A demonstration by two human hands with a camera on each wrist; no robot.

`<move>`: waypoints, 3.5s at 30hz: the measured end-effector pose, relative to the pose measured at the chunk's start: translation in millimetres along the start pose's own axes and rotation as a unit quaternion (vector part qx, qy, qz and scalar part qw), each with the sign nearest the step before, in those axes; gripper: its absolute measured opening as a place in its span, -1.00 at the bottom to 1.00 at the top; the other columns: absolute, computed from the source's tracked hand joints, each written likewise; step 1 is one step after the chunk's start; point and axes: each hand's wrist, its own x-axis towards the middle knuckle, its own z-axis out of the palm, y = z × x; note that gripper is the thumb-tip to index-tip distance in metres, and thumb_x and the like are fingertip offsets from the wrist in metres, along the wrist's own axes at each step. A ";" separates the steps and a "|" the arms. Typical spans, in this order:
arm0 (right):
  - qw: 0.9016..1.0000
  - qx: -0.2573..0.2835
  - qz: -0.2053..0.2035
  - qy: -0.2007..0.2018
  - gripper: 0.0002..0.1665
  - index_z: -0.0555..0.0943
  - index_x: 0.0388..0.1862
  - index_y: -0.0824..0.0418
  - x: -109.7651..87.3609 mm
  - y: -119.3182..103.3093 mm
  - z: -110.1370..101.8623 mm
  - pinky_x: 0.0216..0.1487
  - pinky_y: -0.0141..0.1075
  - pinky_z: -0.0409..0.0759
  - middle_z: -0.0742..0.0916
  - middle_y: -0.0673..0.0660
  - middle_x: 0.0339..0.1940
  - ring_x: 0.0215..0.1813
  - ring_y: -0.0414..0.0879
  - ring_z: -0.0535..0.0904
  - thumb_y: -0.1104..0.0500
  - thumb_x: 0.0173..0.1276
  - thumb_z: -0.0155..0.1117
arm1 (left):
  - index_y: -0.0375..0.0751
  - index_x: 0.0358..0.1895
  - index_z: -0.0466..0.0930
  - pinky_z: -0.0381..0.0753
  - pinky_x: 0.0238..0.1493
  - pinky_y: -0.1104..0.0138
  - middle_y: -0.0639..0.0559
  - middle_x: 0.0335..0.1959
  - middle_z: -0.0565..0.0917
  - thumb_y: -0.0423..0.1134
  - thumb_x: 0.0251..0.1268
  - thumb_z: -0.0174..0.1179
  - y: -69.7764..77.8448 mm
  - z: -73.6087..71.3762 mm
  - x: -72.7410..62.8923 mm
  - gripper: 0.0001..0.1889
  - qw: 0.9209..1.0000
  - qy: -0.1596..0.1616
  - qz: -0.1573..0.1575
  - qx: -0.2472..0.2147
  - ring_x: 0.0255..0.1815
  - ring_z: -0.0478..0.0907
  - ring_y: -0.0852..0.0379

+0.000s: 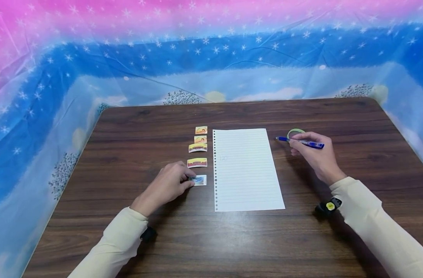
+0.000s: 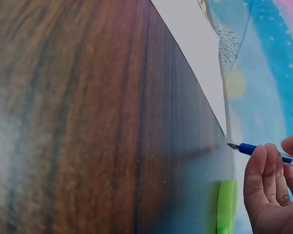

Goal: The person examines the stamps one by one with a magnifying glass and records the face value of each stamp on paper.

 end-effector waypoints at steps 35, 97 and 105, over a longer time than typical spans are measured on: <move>0.993 -0.086 0.051 0.055 -0.63 0.75 -0.09 0.45 -14.2 3.0 -16.3 -0.37 -0.42 0.68 0.78 -0.08 -0.42 -0.46 -0.21 0.69 0.15 0.29 0.52 | -0.24 -0.15 0.83 0.66 -0.20 0.20 -0.02 -0.24 0.70 -0.35 0.22 0.44 2.1 -1.2 -0.7 -0.85 1.000 -0.001 -0.007 0.004 -0.24 0.67 0.11; 0.946 -0.293 0.102 -0.097 -0.60 0.73 -0.19 0.40 -8.8 1.9 6.0 -0.34 -0.20 0.73 0.79 0.16 -0.39 -0.43 -0.08 0.74 0.03 0.33 0.47 | -0.23 -0.14 0.82 0.66 -0.18 0.19 -0.03 -0.21 0.70 -0.35 0.24 0.43 0.5 2.0 -0.8 -0.85 1.000 0.005 -0.009 -0.003 -0.23 0.66 0.10; 0.948 -0.283 0.101 -0.105 -0.55 0.72 -0.18 0.41 -10.4 0.4 5.0 -0.36 -0.21 0.73 0.78 0.17 -0.38 -0.41 -0.07 0.73 -0.01 0.32 0.48 | -0.23 -0.14 0.83 0.65 -0.19 0.19 -0.02 -0.23 0.70 -0.34 0.24 0.44 0.5 2.0 0.2 -0.85 1.000 0.003 -0.015 -0.003 -0.25 0.64 0.13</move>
